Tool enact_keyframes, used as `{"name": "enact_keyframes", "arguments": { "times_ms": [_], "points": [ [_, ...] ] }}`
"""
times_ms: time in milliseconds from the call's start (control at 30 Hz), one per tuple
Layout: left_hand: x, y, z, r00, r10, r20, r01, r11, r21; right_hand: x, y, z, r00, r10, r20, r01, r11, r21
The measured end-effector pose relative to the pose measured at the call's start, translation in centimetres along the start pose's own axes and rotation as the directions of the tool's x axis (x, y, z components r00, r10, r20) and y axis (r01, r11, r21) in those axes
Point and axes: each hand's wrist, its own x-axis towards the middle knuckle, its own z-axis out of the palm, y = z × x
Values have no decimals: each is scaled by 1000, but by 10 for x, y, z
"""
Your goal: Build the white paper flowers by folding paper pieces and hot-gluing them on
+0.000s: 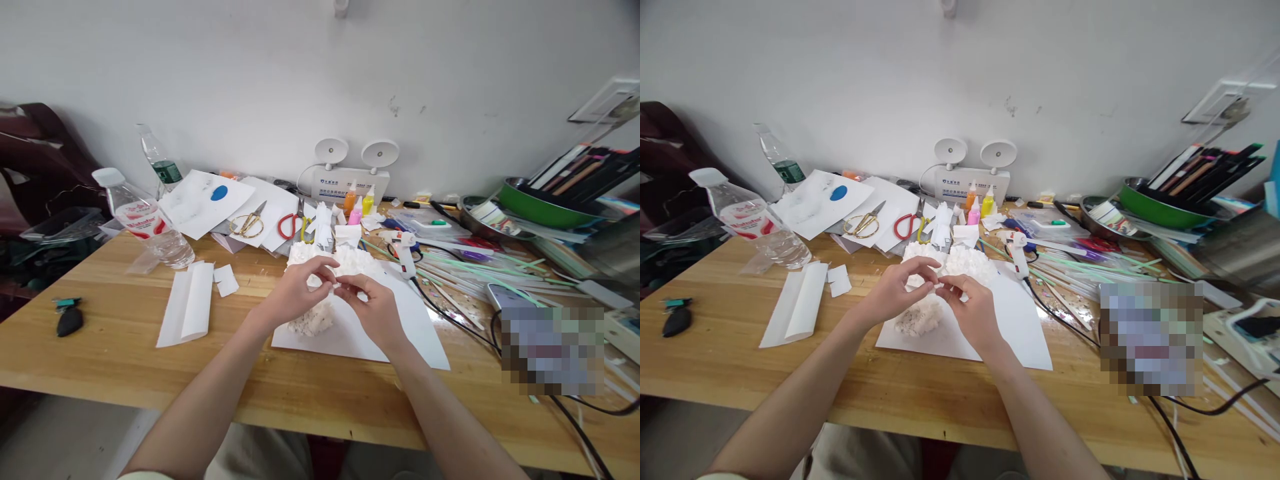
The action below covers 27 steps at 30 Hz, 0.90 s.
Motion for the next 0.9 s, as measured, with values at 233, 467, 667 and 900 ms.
{"name": "enact_keyframes", "arguments": {
  "times_ms": [233,467,667,900],
  "points": [
    [0,-1,-1,1000,-18,12,19,1000,-25,3,-1,0,997,64,43,-68,994,91],
    [0,1,-2,999,-29,-13,29,1000,-1,4,-1,-2,985,153,79,-166,968,189],
    [1,0,-4,998,-49,49,46,997,58,5,-1,-4,985,148,87,-162,968,192],
    [2,2,-5,998,-46,50,45,998,33,6,-2,-4,982,132,137,-166,946,278]
  ]
}}
